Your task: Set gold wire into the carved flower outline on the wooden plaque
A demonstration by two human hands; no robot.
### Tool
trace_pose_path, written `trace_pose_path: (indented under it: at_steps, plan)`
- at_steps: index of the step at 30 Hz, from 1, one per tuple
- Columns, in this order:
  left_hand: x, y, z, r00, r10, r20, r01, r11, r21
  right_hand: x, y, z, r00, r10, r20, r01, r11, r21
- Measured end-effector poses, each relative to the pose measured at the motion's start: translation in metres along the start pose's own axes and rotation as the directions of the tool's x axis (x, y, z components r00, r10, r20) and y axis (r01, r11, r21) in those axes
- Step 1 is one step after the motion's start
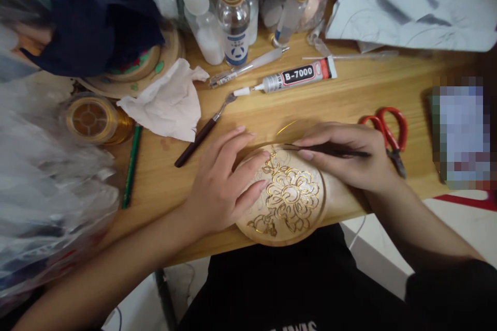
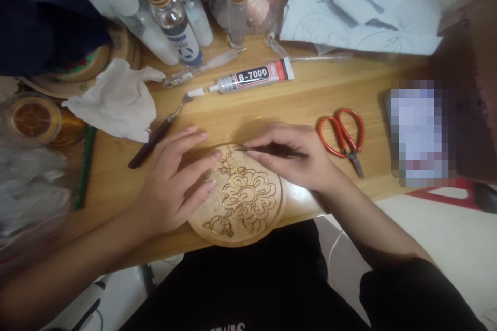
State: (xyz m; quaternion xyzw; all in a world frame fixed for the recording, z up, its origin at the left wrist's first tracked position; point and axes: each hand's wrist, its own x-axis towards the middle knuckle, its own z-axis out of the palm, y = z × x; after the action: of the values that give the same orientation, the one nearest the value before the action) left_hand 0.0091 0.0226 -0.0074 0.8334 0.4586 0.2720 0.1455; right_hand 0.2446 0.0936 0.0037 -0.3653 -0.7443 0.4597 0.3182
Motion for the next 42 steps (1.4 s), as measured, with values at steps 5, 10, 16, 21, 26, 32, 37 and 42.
trace_pose_path:
  at_steps: [5,10,16,21,26,32,37,42]
  plan:
    - [0.000,0.000,0.002,1.000,-0.017,-0.003,0.017,1.000,0.003,-0.001,0.001,0.002,1.000,-0.004,-0.012,0.004,1.000,0.007]
    - [0.000,0.001,0.001,0.998,0.063,0.011,-0.063,0.995,0.079,-0.003,0.002,0.002,0.999,-0.027,-0.020,0.027,1.000,-0.005]
    - [-0.001,0.008,0.001,0.995,0.087,0.057,-0.095,0.982,0.162,-0.002,0.000,0.002,0.996,-0.084,0.024,0.085,0.996,-0.038]
    - [-0.001,0.009,0.003,0.993,0.069,0.093,-0.086,0.978,0.189,-0.004,-0.001,0.005,0.989,-0.123,0.077,0.128,0.990,-0.060]
    - [0.001,0.009,0.001,0.990,0.081,0.115,-0.101,0.978,0.185,-0.004,-0.002,0.007,0.986,-0.135,0.095,0.145,0.984,-0.107]
    - [0.004,0.011,-0.001,0.986,0.069,0.152,-0.098,0.976,0.193,-0.004,-0.003,0.008,0.980,-0.170,0.099,0.185,0.967,-0.172]
    - [0.004,0.011,-0.001,0.984,0.060,0.169,-0.092,0.977,0.190,-0.003,-0.003,0.007,0.978,-0.168,0.126,0.188,0.967,-0.170]
    - [0.003,0.012,-0.001,0.986,0.048,0.158,-0.077,0.980,0.185,-0.002,-0.006,0.005,0.977,-0.154,0.148,0.179,0.968,-0.174]
